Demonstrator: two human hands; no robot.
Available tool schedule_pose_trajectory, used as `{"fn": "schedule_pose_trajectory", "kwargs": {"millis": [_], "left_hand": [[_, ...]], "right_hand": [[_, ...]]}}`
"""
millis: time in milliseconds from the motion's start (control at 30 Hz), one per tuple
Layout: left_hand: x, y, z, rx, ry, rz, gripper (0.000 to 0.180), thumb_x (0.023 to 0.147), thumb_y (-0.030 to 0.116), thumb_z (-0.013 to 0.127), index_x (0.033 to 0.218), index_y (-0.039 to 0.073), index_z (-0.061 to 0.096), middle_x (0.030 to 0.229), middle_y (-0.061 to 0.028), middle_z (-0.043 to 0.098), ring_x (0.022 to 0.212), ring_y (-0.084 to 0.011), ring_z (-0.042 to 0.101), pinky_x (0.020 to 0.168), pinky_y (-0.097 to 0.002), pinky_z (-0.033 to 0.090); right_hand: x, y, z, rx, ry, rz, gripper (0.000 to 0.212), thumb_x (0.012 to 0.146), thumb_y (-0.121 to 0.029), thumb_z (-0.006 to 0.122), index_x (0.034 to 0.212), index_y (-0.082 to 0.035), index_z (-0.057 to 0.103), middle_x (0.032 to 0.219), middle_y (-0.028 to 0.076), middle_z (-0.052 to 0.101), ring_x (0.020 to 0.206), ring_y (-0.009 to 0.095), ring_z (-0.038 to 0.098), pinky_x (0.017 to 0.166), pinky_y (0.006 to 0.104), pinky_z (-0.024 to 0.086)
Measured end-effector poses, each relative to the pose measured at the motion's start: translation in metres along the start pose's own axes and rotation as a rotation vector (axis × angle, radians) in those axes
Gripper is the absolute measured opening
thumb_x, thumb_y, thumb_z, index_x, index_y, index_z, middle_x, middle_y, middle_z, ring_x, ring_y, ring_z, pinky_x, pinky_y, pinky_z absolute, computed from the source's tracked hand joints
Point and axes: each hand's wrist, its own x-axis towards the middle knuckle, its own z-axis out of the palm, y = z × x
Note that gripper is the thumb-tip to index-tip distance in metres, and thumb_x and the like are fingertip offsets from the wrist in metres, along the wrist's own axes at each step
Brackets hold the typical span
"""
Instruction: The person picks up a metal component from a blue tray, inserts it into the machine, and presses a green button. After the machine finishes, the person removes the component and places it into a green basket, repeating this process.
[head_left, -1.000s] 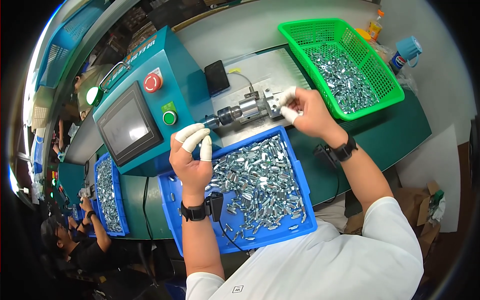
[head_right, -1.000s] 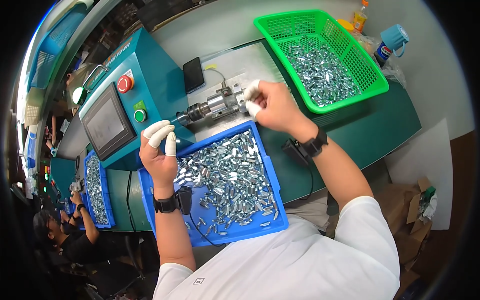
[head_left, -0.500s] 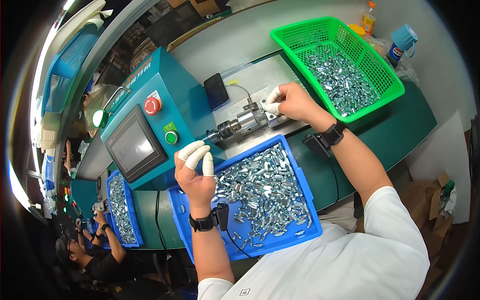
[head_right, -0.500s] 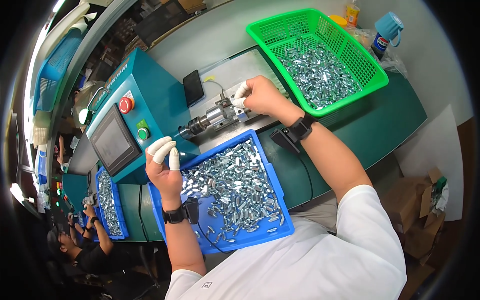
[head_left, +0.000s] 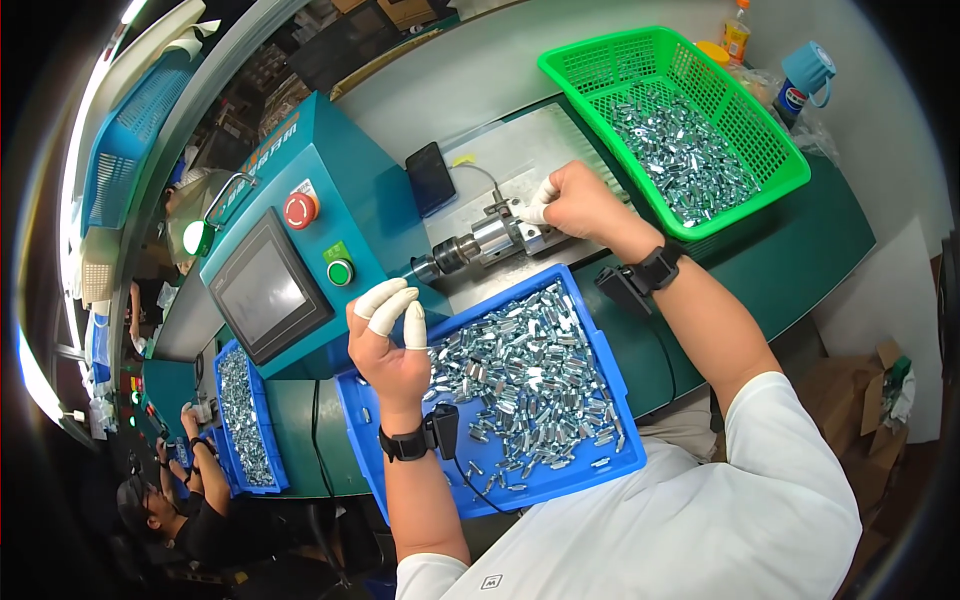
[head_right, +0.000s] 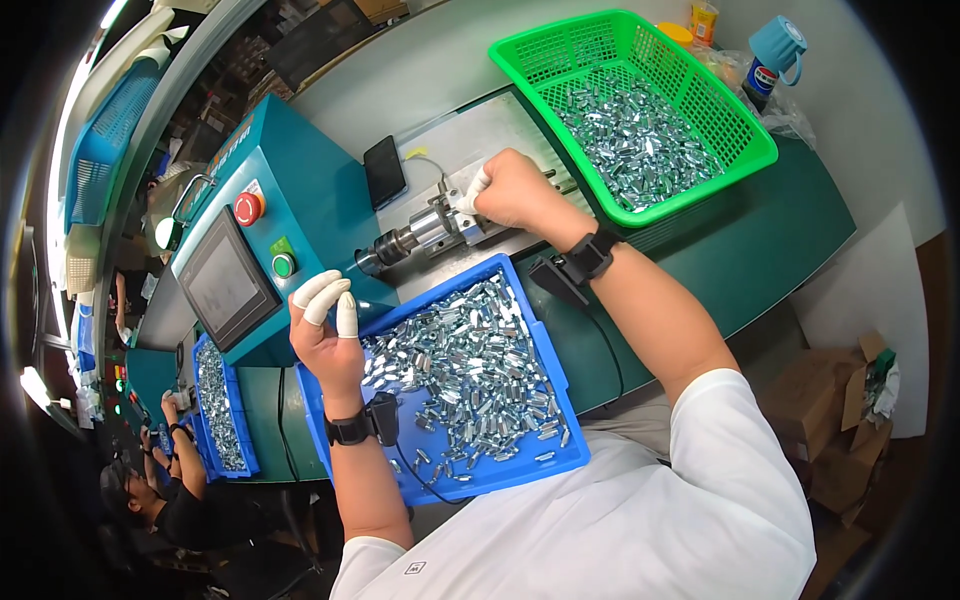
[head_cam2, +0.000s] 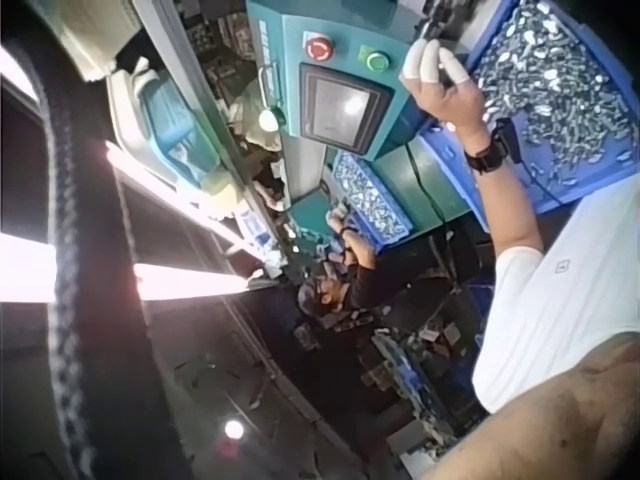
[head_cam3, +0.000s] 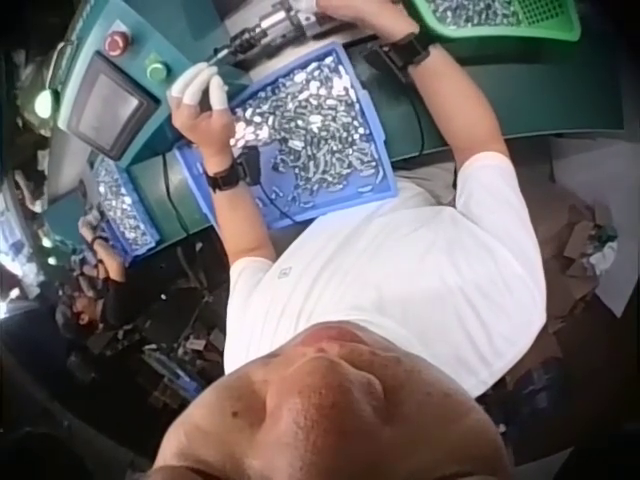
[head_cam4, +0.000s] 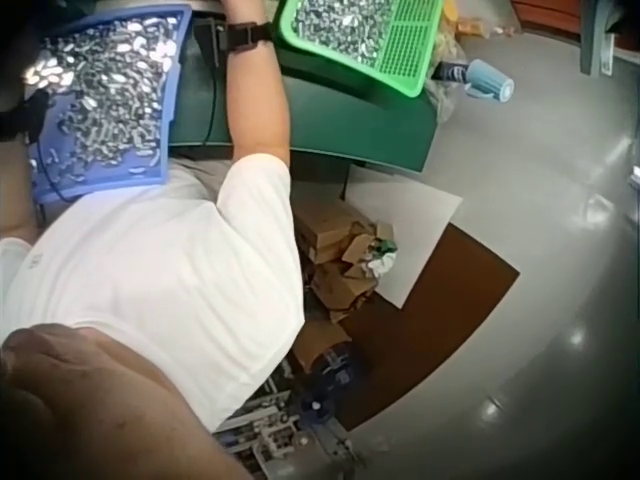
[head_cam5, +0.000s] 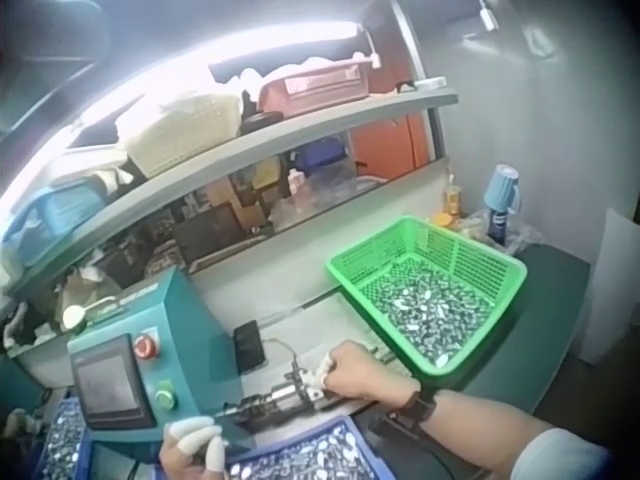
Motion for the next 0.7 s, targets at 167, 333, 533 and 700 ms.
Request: {"fn": "schedule_pose_trajectory", "kwargs": {"millis": [167, 333, 533, 700], "left_hand": [[0.0007, 0.0014, 0.0012, 0.0, 0.004, 0.0, 0.021, 0.088, -0.005, 0.074, 0.108, 0.002, 0.078, 0.117, -0.0119, 0.073, 0.108, -0.0264, 0.066, 0.094, -0.0347, 0.054], [0.001, 0.0018, 0.0021, 0.005, 0.018, 0.006, 0.022, 0.086, -0.005, 0.076, 0.106, 0.004, 0.079, 0.116, -0.0108, 0.075, 0.106, -0.0273, 0.066, 0.094, -0.0357, 0.054], [0.0011, 0.0016, 0.0021, -0.004, 0.017, -0.005, 0.022, 0.087, -0.004, 0.076, 0.106, 0.003, 0.079, 0.116, -0.0106, 0.074, 0.106, -0.0269, 0.066, 0.094, -0.0356, 0.054], [0.0003, 0.002, 0.0034, -0.019, 0.026, -0.006, 0.021, 0.088, -0.005, 0.075, 0.107, 0.003, 0.079, 0.116, -0.0106, 0.074, 0.106, -0.0267, 0.066, 0.093, -0.0356, 0.054]], "right_hand": [[0.0013, 0.0028, 0.0086, 0.006, 0.014, -0.072, 0.016, 0.084, -0.008, 0.087, 0.079, 0.003, 0.077, 0.073, 0.006, 0.073, 0.065, 0.01, 0.063, 0.06, 0.0307, 0.051], [-0.0042, -0.0044, 0.0077, 0.004, 0.019, -0.071, 0.014, 0.083, -0.006, 0.086, 0.078, 0.003, 0.077, 0.072, 0.006, 0.073, 0.065, 0.01, 0.063, 0.061, 0.0309, 0.051], [-0.0005, 0.0023, 0.0116, 0.052, 0.048, -0.134, 0.013, 0.081, -0.008, 0.085, 0.077, 0.002, 0.077, 0.072, 0.01, 0.074, 0.065, 0.015, 0.066, 0.062, 0.0331, 0.053], [-0.0005, 0.004, 0.0121, 0.022, 0.051, -0.122, 0.012, 0.078, -0.01, 0.085, 0.077, 0.0, 0.079, 0.074, 0.017, 0.076, 0.067, 0.024, 0.073, 0.067, 0.0364, 0.056]]}}
